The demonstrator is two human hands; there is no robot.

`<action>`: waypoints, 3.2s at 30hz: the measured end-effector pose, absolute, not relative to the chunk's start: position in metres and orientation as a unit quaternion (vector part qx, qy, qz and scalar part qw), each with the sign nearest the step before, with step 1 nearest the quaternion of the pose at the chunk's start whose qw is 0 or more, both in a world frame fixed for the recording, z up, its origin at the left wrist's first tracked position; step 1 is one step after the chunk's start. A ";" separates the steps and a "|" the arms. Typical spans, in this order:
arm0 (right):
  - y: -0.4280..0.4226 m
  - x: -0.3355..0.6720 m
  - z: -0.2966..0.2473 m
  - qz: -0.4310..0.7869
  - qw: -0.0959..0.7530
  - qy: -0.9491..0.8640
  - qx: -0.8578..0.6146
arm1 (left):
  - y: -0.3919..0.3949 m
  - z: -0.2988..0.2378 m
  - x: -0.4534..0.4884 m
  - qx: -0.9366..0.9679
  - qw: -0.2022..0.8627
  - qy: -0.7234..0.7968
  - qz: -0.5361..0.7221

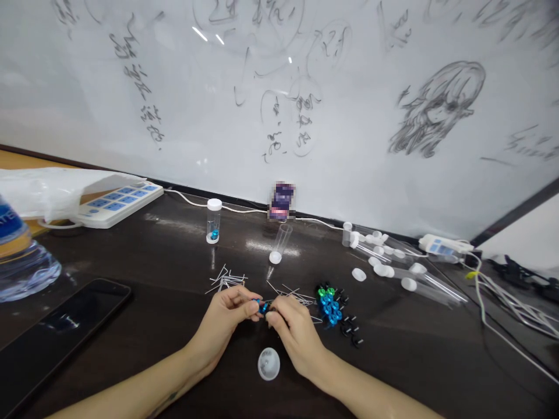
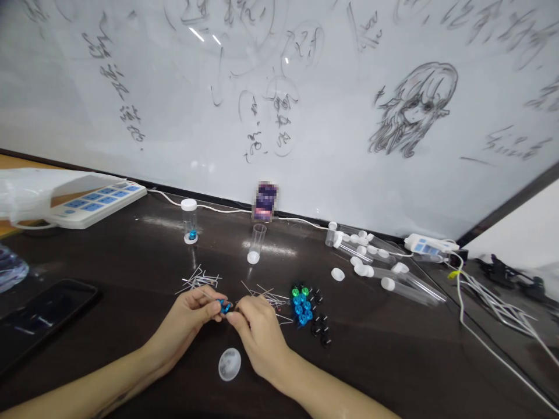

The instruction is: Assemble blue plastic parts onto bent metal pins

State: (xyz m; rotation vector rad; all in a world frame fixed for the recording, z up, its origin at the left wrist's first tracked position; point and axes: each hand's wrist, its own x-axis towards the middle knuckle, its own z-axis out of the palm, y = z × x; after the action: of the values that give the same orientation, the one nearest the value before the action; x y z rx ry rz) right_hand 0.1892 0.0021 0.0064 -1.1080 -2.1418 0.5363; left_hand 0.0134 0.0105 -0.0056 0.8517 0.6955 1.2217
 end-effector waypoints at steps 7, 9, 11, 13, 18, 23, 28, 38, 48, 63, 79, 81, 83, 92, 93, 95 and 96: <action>0.002 0.187 0.009 0.165 0.320 -0.830 -0.425 | 0.010 -0.008 0.013 0.380 0.679 0.305 0.549; 0.002 0.187 0.008 0.152 0.334 -0.831 -0.418 | 0.010 -0.008 0.012 0.381 0.682 0.303 0.546; 0.001 0.187 0.006 0.149 0.345 -0.830 -0.413 | 0.009 -0.007 0.012 0.382 0.685 0.302 0.542; 0.001 0.187 0.006 0.154 0.348 -0.824 -0.420 | 0.009 -0.006 0.013 0.380 0.687 0.303 0.541; 0.002 0.188 0.008 0.179 0.308 -0.827 -0.434 | 0.009 -0.004 0.014 0.375 0.686 0.307 0.543; 0.004 0.189 0.006 0.206 0.293 -0.836 -0.416 | 0.009 -0.005 0.013 0.385 0.682 0.312 0.538; 0.002 0.190 0.006 0.203 0.334 -0.806 -0.445 | 0.010 -0.005 0.013 0.369 0.685 0.310 0.546; 0.000 0.191 0.006 0.200 0.335 -0.809 -0.439 | 0.010 -0.004 0.013 0.388 0.686 0.306 0.534; 0.002 0.190 0.006 0.193 0.327 -0.818 -0.432 | 0.009 -0.004 0.013 0.374 0.685 0.309 0.543; 0.002 0.190 0.010 0.181 0.323 -0.828 -0.422 | 0.008 -0.003 0.013 0.376 0.690 0.305 0.538; 0.001 0.188 0.006 0.156 0.306 -0.837 -0.426 | 0.008 0.000 0.014 0.372 0.687 0.313 0.540; 0.001 0.188 0.007 0.152 0.309 -0.829 -0.441 | 0.008 -0.001 0.014 0.372 0.687 0.310 0.542; 0.000 0.188 0.007 0.152 0.316 -0.823 -0.447 | 0.009 -0.002 0.013 0.372 0.688 0.308 0.542; 0.001 0.189 0.006 0.167 0.310 -0.828 -0.437 | 0.009 -0.003 0.014 0.379 0.690 0.305 0.536; 0.002 0.189 0.006 0.167 0.303 -0.833 -0.431 | 0.009 -0.003 0.014 0.379 0.689 0.307 0.535; 0.002 0.188 0.007 0.163 0.300 -0.836 -0.429 | 0.009 -0.003 0.014 0.377 0.688 0.310 0.537; 0.001 0.188 0.008 0.159 0.303 -0.834 -0.433 | 0.009 -0.004 0.014 0.375 0.687 0.311 0.540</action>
State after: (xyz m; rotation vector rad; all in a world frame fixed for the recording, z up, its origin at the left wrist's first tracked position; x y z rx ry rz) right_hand 0.1879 0.0015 0.0076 -1.1477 -2.2106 0.4219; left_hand 0.0137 0.0085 -0.0037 0.8399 0.6965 1.2080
